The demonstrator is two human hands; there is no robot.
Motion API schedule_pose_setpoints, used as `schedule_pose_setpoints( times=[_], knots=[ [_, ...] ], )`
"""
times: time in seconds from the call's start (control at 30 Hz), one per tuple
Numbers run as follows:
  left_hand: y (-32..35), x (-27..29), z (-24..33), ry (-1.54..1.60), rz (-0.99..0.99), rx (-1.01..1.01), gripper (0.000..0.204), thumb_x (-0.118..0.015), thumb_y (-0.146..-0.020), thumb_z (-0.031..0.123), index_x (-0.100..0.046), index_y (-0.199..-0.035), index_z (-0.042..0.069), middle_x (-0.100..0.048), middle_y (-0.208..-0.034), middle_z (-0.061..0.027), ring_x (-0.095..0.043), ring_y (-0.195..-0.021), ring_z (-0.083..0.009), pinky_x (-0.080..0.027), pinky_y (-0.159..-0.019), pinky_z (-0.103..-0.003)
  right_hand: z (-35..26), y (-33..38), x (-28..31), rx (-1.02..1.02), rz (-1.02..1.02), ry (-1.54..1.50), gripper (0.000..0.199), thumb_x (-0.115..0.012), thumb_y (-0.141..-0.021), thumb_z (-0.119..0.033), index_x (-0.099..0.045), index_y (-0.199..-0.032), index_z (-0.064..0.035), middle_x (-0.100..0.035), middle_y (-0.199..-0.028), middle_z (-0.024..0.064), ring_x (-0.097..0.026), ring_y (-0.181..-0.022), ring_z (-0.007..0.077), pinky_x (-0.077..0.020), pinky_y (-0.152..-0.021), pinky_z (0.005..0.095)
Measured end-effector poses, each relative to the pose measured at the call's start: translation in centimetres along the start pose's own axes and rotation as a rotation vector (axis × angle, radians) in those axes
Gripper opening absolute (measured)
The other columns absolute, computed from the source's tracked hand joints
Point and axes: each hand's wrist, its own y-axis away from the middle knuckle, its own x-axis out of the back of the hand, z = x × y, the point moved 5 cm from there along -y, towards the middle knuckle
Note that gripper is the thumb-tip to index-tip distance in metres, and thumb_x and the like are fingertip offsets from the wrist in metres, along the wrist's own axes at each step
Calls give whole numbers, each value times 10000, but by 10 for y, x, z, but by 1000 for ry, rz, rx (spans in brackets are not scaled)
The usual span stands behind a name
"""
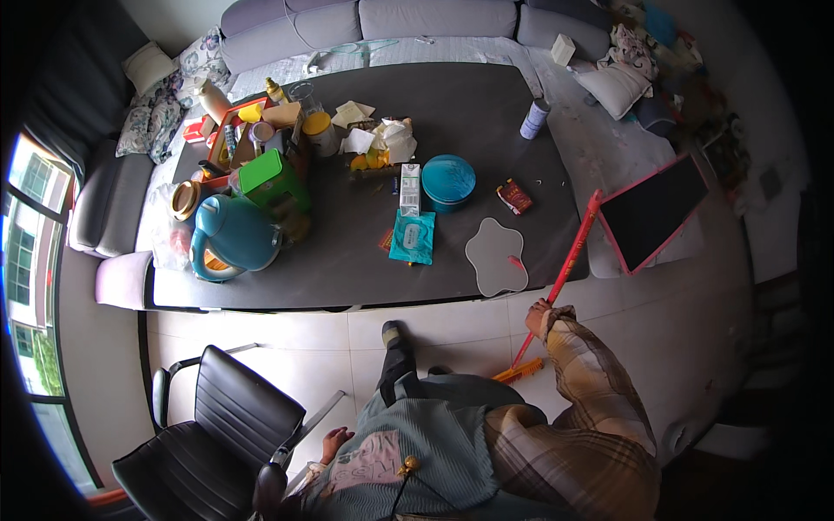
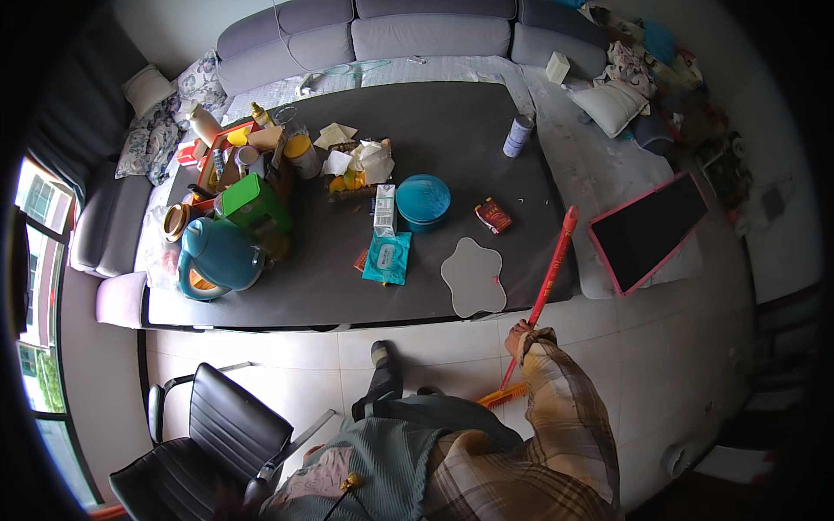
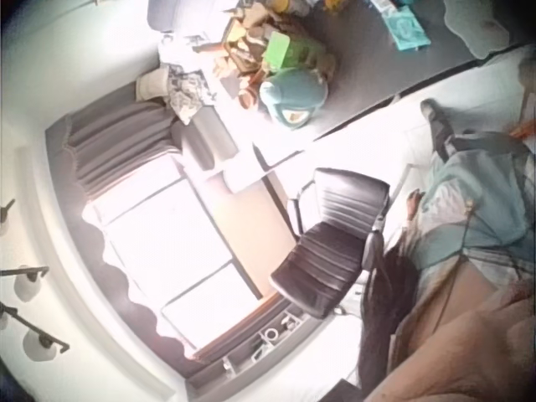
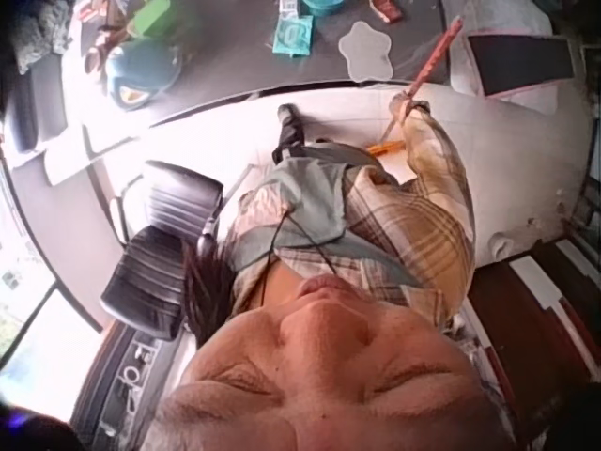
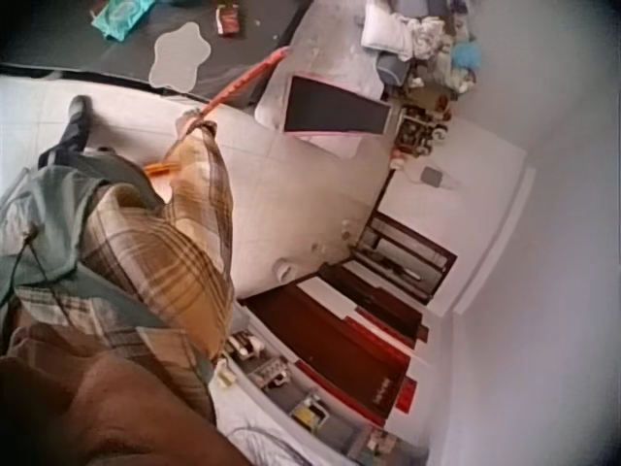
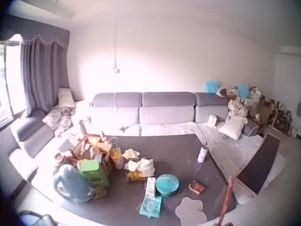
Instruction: The person sweeps the floor with a broom, collects food scraps into a tray, disposes of them in a trash bag, washes the tray in the kitchen sink, and returns it to the table. They then pick up and arrange small items on the table.
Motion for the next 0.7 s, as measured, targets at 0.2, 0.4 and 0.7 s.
schedule_pose_setpoints(
  times=[0.2,0.4,0.7],
  knots=[
    [-53,8,71,-999,-27,-563,241,-600,-827,178,-609,-967,-17,-647,-912,-106,-639,-749,-174,-513,-683,-255,13,69,170,-197,69,-801,261,-565,-748,-110,-618,-988,-20,-621,-934,181,-603,-881,354,-486,-777,421],
    [-40,-37,212,-174,-113,-246,322,-494,-885,186,-472,-1145,-4,-615,-882,-134,-625,-775,-244,-513,-675,-340,35,45,369,-360,808,-1016,576,-683,-718,-167,-446,-1233,-65,-518,-1136,148,-508,-1042,307,-460,-824,397],
    [-15,-83,325,-67,-64,-236,291,-499,-881,194,-522,-1104,10,-619,-860,-104,-620,-765,-198,-492,-678,-299,81,-22,358,-523,1071,-1109,180,-604,-777,-77,-603,-947,-19,-625,-863,151,-591,-782,338,-489,-677,398]
  ],
)
